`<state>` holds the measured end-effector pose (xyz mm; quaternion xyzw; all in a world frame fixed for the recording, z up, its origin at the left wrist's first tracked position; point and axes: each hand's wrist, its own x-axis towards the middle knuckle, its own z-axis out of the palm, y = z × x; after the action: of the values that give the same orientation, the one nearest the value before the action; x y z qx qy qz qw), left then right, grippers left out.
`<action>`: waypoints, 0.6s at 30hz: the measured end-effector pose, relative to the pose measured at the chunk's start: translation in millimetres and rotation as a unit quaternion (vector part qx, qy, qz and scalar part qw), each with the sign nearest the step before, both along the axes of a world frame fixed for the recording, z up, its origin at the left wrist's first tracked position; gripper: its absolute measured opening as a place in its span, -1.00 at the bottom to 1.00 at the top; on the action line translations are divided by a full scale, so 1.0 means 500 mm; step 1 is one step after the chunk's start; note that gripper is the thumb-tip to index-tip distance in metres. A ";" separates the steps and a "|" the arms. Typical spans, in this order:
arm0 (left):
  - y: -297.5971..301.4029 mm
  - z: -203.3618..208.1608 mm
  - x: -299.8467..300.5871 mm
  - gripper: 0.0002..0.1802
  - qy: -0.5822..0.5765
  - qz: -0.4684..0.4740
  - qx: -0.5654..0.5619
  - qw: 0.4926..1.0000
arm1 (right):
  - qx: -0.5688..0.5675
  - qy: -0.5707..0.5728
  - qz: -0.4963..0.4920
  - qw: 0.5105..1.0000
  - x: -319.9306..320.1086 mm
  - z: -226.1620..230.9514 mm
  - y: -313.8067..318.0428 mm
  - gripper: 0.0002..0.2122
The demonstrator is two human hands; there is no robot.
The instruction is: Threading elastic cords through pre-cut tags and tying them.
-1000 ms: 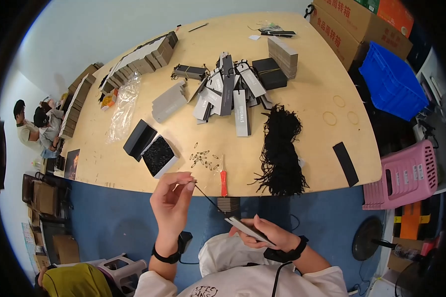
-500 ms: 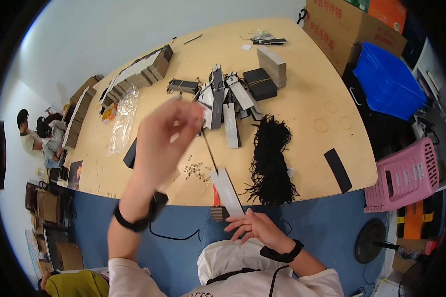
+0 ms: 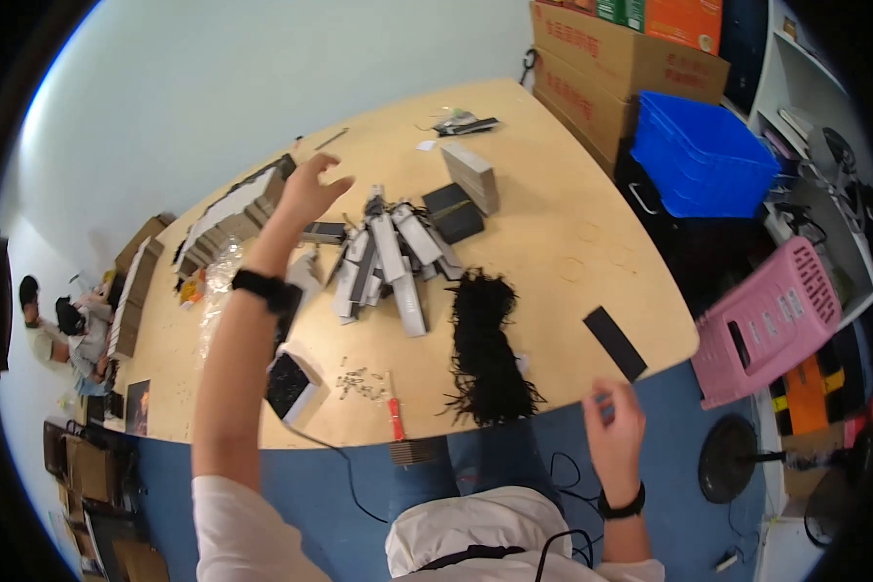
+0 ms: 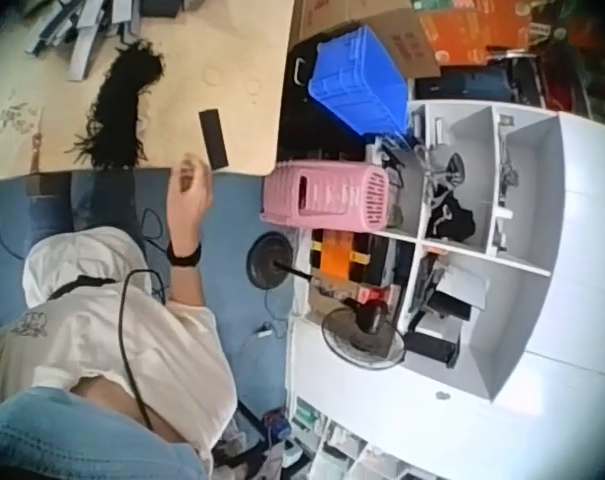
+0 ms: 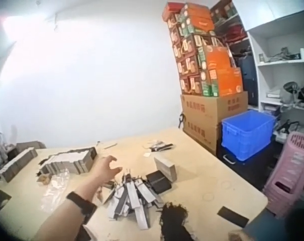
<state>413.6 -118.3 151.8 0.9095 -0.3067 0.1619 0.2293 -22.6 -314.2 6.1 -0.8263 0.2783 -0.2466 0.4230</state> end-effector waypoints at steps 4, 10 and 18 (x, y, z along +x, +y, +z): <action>0.062 -0.005 -0.129 -0.66 0.163 -0.086 0.143 0.972 | -0.248 0.077 -0.119 0.958 0.028 -0.031 -0.093 -0.65; 0.183 -0.070 -0.388 -0.80 0.124 -0.048 0.347 0.928 | -0.283 0.073 -0.084 0.952 0.063 -0.036 -0.066 -0.70; 0.248 -0.243 -0.485 -0.88 0.182 0.061 0.073 0.979 | -0.096 -0.057 0.212 0.971 0.139 -0.011 0.136 -0.84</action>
<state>171.2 5.8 30.4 0.9551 -0.2143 -0.0154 0.2041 46.6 -246.0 0.8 -0.8876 0.0472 -0.2238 0.3999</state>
